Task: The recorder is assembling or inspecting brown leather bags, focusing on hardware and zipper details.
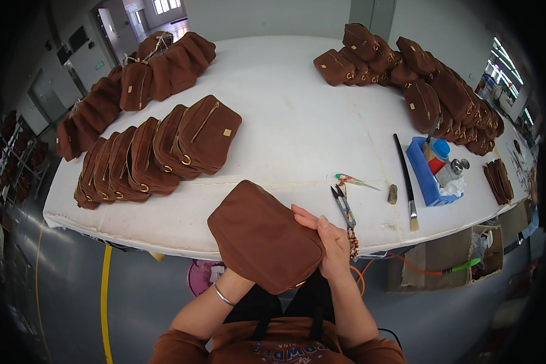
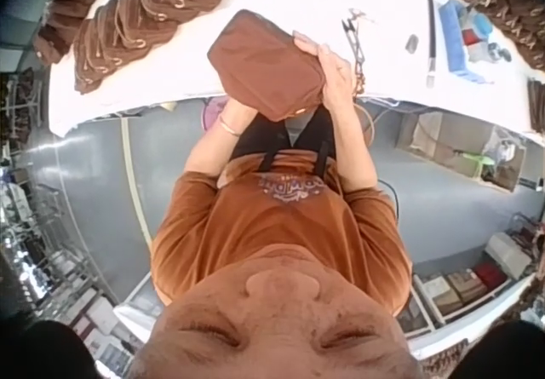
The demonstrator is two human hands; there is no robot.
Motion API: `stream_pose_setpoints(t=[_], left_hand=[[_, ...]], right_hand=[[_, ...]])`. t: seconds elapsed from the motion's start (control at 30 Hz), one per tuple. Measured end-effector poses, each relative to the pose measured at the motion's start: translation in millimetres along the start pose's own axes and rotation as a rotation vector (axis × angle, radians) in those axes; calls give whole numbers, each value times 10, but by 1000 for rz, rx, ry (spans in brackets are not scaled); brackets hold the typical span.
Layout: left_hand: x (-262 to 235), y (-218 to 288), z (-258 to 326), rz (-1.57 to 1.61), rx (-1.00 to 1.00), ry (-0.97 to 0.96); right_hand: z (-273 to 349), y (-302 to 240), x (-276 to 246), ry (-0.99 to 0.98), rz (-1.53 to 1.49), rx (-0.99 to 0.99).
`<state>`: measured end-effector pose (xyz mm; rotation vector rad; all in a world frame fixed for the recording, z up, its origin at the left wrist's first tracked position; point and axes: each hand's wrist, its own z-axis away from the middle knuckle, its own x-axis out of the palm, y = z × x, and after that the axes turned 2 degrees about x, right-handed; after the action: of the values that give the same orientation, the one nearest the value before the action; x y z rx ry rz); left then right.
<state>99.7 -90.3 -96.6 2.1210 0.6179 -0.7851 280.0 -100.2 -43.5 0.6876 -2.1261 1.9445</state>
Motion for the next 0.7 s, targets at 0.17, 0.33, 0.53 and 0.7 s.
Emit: stream_pose_setpoints(t=[0.17,0.33,0.53,0.7], left_hand=[[-43,42,-43,-231,19,-44],[37,-53,13,-123,5,-4],[20,-64,41,-121,-70,-104],[109,-174,121,117,-129,-106]], right_hand=[[-1,47,8,-7,76,-67],[-22,73,18,-1,105,-80],[-24,84,9,-3,153,-100],[-35,98,-7,4,159,-100]])
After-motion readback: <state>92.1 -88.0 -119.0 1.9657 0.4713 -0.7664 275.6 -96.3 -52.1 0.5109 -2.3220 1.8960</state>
